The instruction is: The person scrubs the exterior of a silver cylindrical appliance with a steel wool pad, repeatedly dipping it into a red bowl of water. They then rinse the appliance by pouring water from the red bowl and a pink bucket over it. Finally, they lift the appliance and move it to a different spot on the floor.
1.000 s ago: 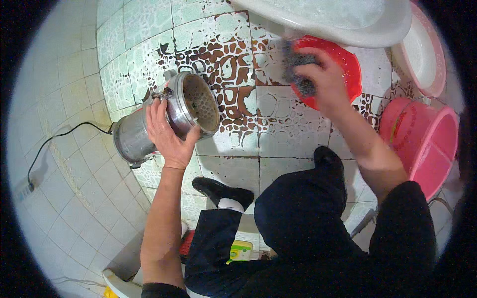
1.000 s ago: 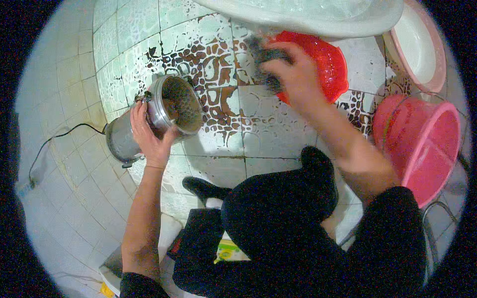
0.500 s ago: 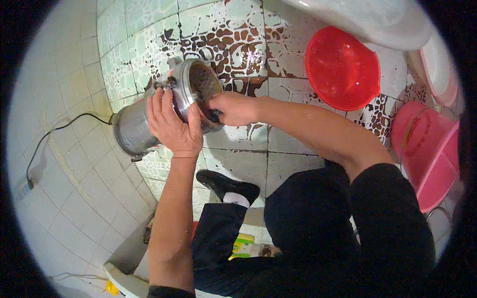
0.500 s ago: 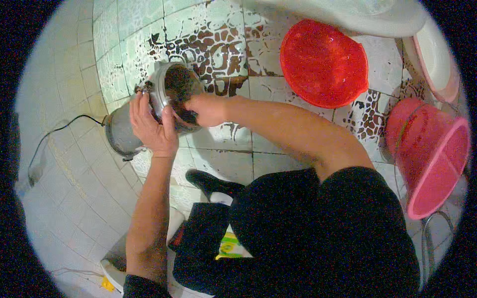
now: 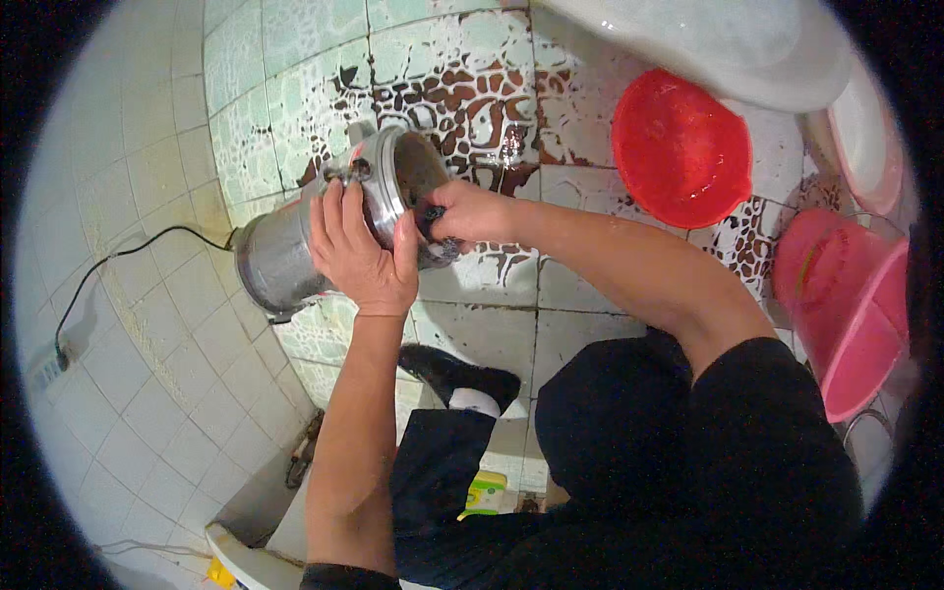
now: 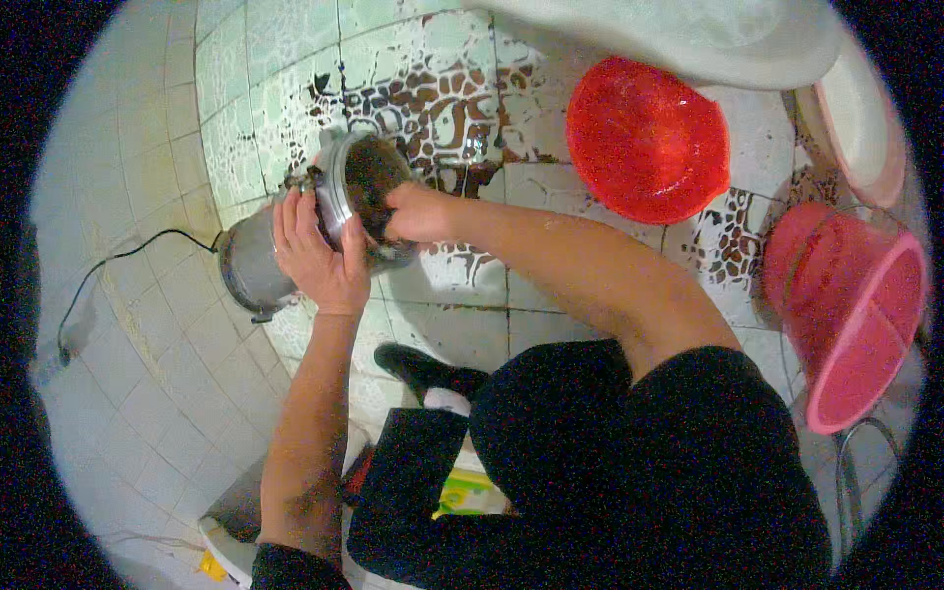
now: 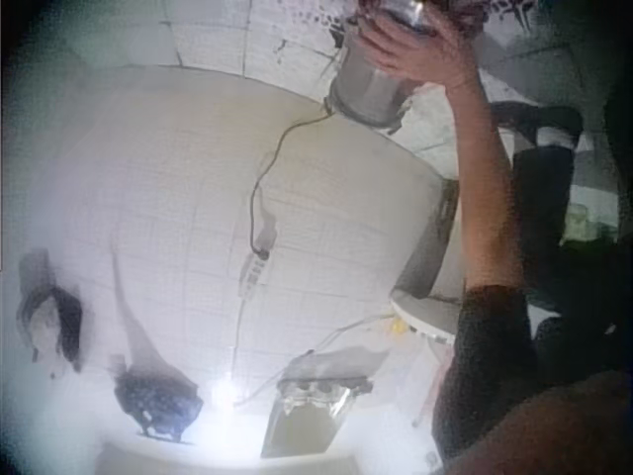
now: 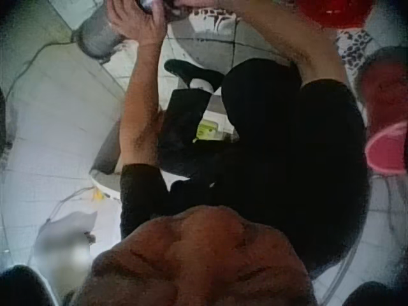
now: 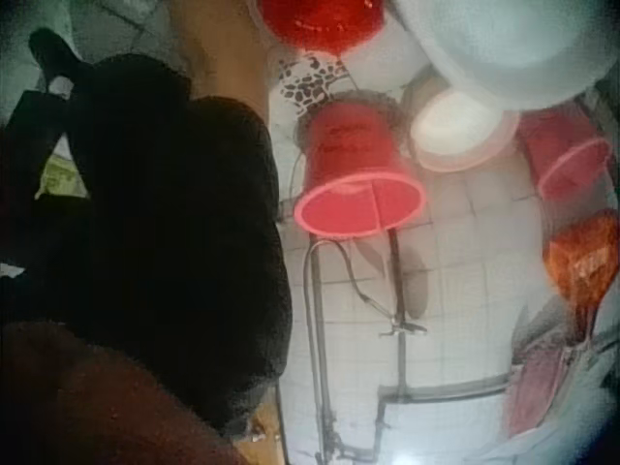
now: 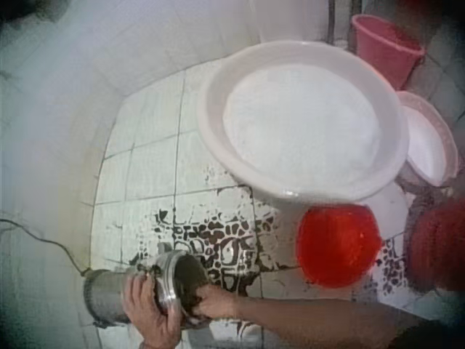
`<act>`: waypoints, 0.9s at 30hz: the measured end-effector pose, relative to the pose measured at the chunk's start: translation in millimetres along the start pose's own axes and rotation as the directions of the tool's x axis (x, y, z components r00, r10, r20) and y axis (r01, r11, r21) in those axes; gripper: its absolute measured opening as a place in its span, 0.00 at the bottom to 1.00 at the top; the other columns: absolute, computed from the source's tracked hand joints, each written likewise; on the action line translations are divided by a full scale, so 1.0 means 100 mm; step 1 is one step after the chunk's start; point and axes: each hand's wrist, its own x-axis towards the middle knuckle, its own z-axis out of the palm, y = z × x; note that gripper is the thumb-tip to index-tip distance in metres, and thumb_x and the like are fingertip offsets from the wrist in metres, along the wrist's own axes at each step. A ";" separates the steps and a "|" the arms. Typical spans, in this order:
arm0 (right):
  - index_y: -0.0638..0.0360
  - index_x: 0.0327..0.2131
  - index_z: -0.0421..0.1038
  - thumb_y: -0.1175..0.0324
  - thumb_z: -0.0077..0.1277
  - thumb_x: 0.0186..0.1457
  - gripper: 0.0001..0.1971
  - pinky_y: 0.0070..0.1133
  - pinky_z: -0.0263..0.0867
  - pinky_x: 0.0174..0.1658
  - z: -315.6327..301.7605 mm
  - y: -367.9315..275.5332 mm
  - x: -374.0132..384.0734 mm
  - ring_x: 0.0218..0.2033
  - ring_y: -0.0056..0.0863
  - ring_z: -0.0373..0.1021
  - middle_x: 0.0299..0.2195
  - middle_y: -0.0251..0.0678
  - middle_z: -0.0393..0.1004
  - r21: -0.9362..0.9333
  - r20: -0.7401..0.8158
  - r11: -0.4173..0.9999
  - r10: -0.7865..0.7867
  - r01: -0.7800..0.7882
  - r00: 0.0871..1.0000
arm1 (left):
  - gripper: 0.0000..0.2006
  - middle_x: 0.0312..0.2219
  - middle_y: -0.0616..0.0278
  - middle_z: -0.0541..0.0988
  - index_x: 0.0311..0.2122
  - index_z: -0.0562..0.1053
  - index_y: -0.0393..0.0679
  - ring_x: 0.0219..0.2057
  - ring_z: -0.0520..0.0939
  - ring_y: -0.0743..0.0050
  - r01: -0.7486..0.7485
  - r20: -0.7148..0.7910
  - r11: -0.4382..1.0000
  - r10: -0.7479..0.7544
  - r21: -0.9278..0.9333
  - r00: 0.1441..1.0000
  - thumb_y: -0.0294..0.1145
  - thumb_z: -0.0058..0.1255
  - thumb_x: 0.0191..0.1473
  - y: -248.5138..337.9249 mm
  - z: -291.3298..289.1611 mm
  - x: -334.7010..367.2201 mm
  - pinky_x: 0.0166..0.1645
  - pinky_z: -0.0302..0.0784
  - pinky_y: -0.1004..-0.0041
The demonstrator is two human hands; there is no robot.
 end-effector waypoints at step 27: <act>0.63 0.42 0.70 0.79 0.50 0.39 0.20 0.34 0.68 0.41 0.06 0.06 0.09 0.38 0.44 0.71 0.38 0.45 0.72 -0.779 0.002 0.614 -0.201 0.128 0.980 | 0.31 0.52 0.48 0.68 0.53 0.64 0.42 0.54 0.65 0.38 -0.056 -0.034 0.998 0.056 -0.024 0.998 0.51 0.51 0.48 -0.15 0.01 0.03 0.57 0.57 0.49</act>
